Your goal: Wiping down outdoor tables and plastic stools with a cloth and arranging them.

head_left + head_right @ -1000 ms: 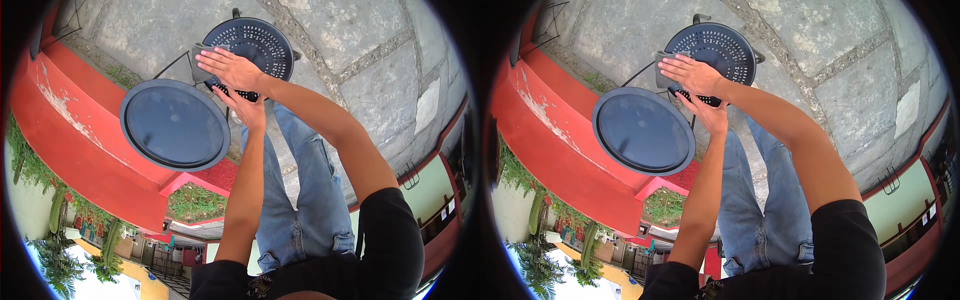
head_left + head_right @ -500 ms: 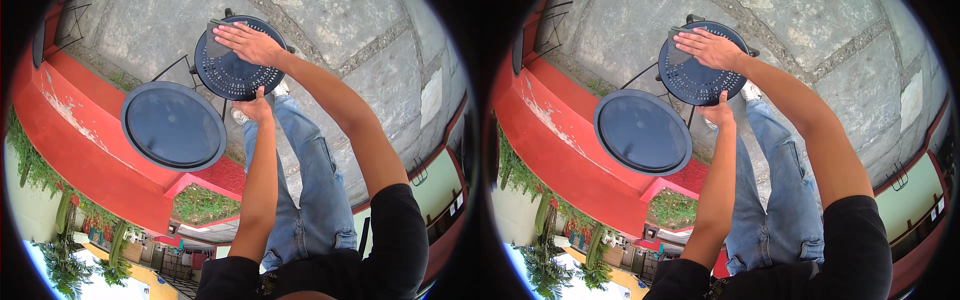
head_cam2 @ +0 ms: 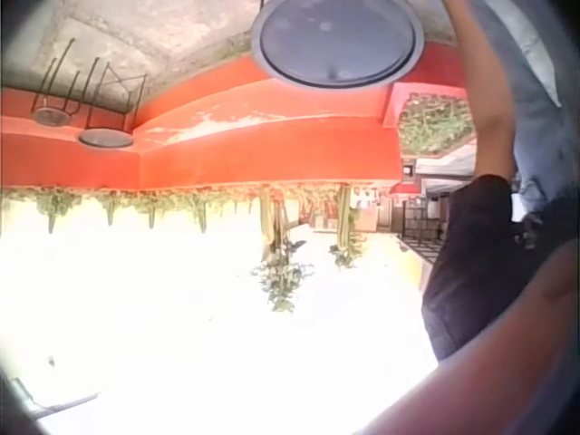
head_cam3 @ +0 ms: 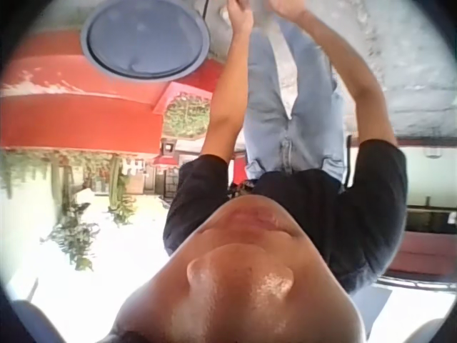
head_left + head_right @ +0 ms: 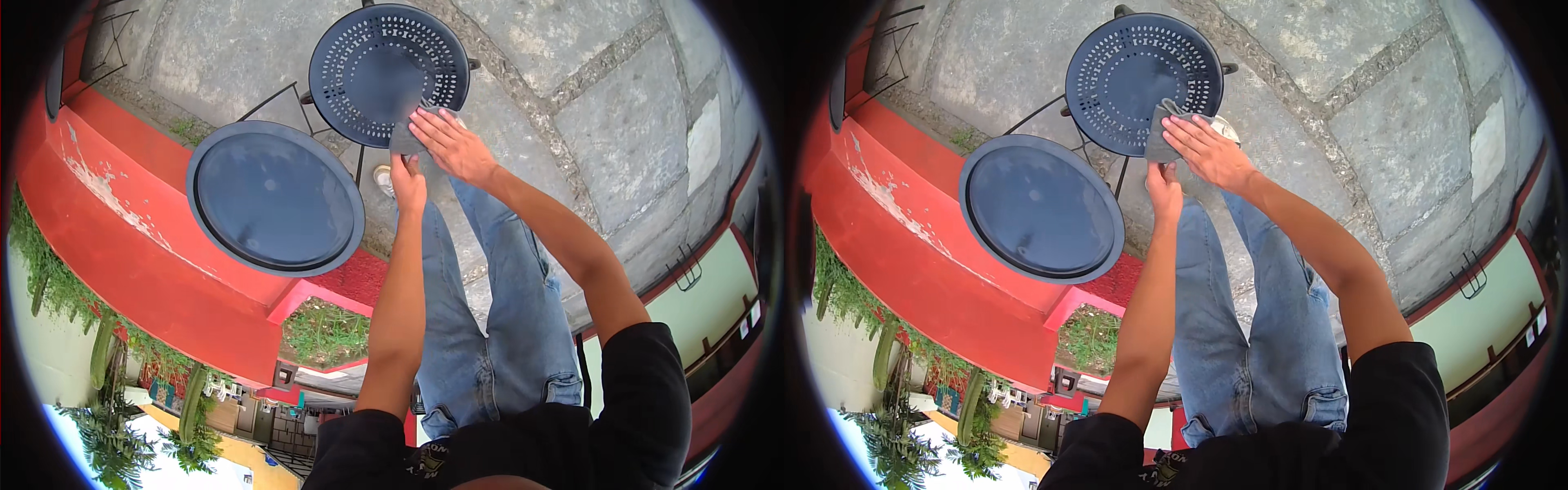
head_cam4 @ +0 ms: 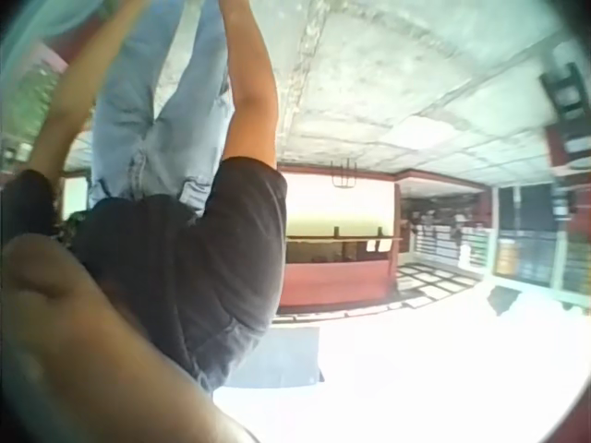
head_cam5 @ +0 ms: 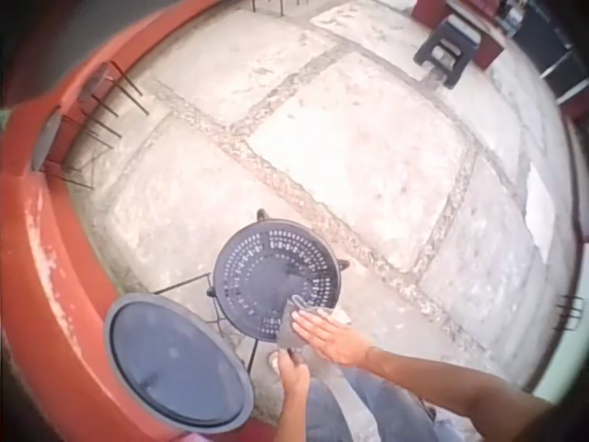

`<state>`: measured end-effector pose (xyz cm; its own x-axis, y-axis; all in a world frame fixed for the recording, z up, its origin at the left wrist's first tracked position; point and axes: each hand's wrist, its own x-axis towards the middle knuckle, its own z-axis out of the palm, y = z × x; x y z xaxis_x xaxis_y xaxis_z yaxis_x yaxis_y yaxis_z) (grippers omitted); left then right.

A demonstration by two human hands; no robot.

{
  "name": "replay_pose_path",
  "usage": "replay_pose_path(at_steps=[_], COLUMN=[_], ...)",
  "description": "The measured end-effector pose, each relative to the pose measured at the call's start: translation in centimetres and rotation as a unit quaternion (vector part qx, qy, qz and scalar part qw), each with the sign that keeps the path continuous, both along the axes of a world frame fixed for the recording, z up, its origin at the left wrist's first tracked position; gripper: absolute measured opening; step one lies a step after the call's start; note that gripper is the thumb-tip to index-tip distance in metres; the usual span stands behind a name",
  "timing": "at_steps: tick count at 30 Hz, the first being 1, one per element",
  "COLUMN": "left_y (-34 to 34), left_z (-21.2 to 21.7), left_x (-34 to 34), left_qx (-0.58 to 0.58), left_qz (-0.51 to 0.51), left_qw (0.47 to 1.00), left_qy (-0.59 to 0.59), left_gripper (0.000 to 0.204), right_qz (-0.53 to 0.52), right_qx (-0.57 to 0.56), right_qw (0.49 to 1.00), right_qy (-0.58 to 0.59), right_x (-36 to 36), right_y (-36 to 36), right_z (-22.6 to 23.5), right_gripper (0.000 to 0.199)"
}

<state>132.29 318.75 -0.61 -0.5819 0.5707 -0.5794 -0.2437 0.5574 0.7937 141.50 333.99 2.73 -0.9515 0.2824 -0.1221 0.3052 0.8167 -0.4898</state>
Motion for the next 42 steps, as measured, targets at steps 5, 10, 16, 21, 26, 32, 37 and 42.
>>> replay_pose_path(at_steps=[5, 10, 16, 21, 26, 32, 37, 42], left_y=[-0.5, -0.9, -1.0, -1.4, -2.1, -1.1, -1.3, -1.4], left_z=[-1.5, -1.8, -1.7, -1.9, -2.6, -2.0, -1.9, -2.2], left_x=[-0.8, -1.5, -1.9, -2.3, -2.2, -2.2, -2.4, -2.0], left_qx=[-0.087, -0.024, -0.037, -0.06, -0.068, -0.042, -0.045, -0.034], left_qz=[0.052, 0.089, 0.029, 0.054, 0.024, -0.009, -0.012, 0.004], left_qw=[0.992, 0.994, 0.999, 0.995, 0.993, 0.997, 0.995, 0.996], left_qy=[0.081, 0.054, 0.009, 0.052, 0.092, 0.065, 0.084, 0.086], left_gripper=[0.026, 0.022, 0.025, 0.024, 0.02, 0.025, 0.025, 0.024], right_qz=[0.166, 0.087, -0.099, 0.097, 0.171, 0.12, 0.019, -0.06], right_qx=[0.046, 0.075, 0.089, -0.015, -0.004, 0.06, 0.099, 0.131], right_qw=[0.984, 0.993, 0.991, 0.995, 0.982, 0.987, 0.988, 0.986], right_qy=[0.053, 0.014, 0.006, 0.032, 0.08, 0.09, 0.115, 0.086], right_x=[-6.0, -9.0, -8.6, -2.5, 0.2, 0.6, -6.4, -12.5], right_y=[-0.7, 3.8, 6.1, 3.1, 7.7, 13.9, 15.6, 12.0], right_z=[-0.6, -0.8, -0.7, -0.8, -1.5, -2.3, -3.0, -2.8], right_gripper=[0.067, 0.071, 0.069, 0.08, 0.077, 0.08, 0.072, 0.063])
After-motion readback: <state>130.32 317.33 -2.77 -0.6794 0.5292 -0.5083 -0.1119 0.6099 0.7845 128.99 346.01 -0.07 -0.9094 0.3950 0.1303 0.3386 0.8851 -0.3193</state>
